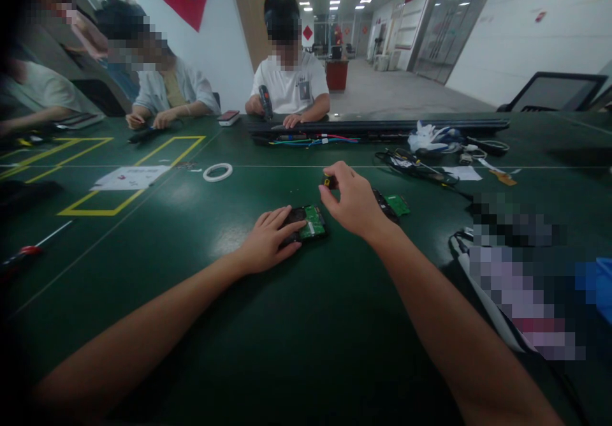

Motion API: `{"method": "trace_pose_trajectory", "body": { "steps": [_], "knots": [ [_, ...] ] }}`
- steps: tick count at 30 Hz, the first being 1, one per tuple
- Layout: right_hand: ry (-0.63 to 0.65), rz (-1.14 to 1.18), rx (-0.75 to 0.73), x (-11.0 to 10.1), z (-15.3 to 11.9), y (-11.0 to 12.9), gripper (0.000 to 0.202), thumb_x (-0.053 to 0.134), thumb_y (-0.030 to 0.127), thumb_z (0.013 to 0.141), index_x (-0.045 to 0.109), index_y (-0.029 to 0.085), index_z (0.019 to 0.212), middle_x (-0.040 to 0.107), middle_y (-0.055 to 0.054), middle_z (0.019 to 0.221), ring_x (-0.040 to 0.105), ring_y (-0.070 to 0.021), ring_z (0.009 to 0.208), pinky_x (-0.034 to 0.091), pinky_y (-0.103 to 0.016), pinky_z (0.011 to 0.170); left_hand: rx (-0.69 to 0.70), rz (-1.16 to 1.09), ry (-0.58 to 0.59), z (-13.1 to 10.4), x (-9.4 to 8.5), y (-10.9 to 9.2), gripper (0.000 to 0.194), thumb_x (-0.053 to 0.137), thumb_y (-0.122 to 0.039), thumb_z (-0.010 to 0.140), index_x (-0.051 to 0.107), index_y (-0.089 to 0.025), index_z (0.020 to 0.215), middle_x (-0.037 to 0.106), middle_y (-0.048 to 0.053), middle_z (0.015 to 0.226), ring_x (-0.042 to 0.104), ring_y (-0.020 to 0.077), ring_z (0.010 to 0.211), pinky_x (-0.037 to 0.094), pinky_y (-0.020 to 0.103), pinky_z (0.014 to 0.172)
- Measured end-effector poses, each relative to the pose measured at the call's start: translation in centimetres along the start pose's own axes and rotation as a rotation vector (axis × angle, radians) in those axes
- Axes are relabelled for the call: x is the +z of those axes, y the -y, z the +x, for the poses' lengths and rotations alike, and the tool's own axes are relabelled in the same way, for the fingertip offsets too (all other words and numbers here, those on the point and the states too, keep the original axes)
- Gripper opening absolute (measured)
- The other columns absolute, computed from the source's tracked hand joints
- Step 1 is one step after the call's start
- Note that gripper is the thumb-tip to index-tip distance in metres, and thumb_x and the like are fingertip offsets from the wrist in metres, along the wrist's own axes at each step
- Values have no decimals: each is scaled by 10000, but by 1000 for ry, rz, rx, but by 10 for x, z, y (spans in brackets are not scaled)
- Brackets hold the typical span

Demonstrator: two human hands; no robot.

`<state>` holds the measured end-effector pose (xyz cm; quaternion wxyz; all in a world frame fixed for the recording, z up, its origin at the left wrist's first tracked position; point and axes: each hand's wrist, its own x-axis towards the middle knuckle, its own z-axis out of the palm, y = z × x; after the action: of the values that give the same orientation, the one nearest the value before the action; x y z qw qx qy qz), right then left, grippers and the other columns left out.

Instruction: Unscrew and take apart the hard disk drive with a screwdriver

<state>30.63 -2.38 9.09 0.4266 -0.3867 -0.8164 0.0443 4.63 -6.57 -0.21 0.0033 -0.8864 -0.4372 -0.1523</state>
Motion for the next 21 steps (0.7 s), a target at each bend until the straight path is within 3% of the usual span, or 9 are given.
{"method": "trace_pose_trajectory", "body": {
  "steps": [10,15,21],
  "knots": [
    [20,-78,-84,0,2,-2,287,663,314,943,601,222,1208,677,-112,1081,681,-282,939,584,-475,852,3,-16,-16,0,1,1,538,583,-498,1017,520,-334,1525,323,123,1684,309,386,1539,297,633,1197],
    [54,15,15,1,-1,1,320,642,271,946,551,212,1247,697,-131,1139,705,-286,968,591,-452,850,0,-11,-12,0,1,1,545,587,-498,1013,519,-332,1527,322,131,1683,319,390,1533,303,628,1193],
    [105,151,75,0,-4,2,315,677,341,946,552,237,1215,718,-107,1104,728,-280,924,593,-445,832,6,10,-8,1,1,1,537,567,-499,1024,515,-329,1530,318,144,1679,319,383,1534,310,622,1190]
  ]
}}
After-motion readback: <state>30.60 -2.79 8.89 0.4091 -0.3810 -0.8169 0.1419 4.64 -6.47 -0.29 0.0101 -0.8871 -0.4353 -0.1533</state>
